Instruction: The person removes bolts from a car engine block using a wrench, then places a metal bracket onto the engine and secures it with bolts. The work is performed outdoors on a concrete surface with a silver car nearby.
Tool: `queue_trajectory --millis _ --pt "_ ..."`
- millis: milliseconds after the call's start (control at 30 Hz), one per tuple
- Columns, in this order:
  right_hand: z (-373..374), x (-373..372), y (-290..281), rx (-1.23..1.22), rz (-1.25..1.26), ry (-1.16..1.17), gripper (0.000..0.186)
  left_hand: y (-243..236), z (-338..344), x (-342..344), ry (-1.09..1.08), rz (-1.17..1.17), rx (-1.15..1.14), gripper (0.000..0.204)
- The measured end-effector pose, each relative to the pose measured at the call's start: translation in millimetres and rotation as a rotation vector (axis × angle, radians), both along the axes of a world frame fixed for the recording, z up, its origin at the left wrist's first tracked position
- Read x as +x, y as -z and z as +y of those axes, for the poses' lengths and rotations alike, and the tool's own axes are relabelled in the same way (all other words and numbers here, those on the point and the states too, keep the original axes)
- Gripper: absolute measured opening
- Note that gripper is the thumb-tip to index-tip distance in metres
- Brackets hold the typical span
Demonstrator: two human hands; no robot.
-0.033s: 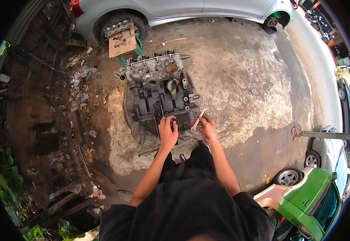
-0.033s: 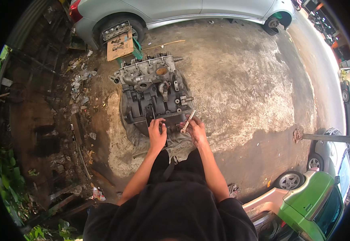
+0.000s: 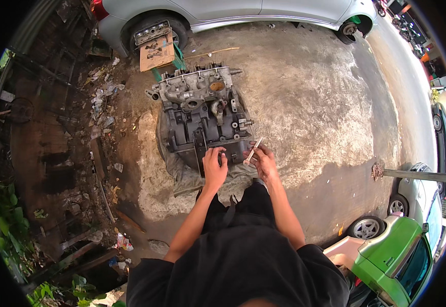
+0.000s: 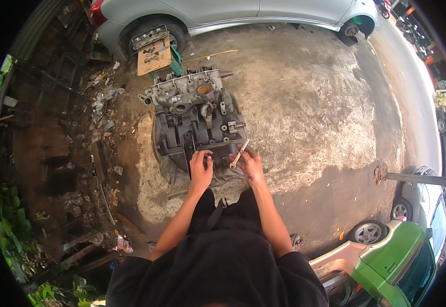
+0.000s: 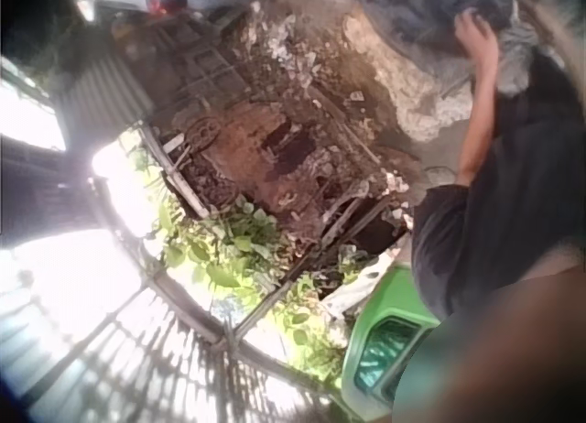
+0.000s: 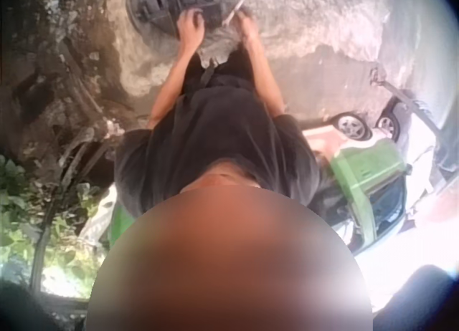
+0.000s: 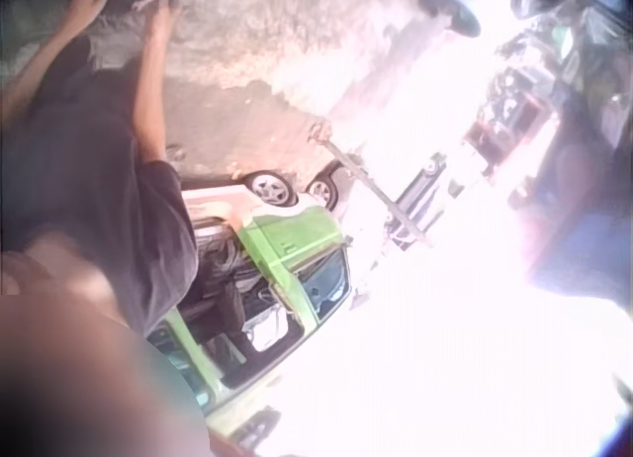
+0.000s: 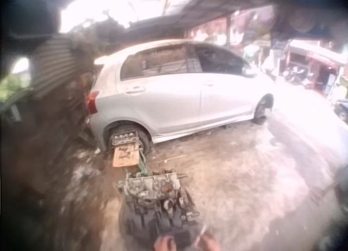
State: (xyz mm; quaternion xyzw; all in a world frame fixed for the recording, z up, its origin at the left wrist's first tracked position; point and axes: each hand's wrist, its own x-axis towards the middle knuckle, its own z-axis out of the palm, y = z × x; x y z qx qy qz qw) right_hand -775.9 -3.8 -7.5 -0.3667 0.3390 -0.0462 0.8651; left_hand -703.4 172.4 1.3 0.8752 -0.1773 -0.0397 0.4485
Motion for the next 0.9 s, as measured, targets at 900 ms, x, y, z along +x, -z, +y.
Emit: queue_trajectory --millis 900 --pt "-190 5 -23 -0.167 -0.059 0.023 0.029 3 -152 5 -0.057 0.463 -0.318 0.024"
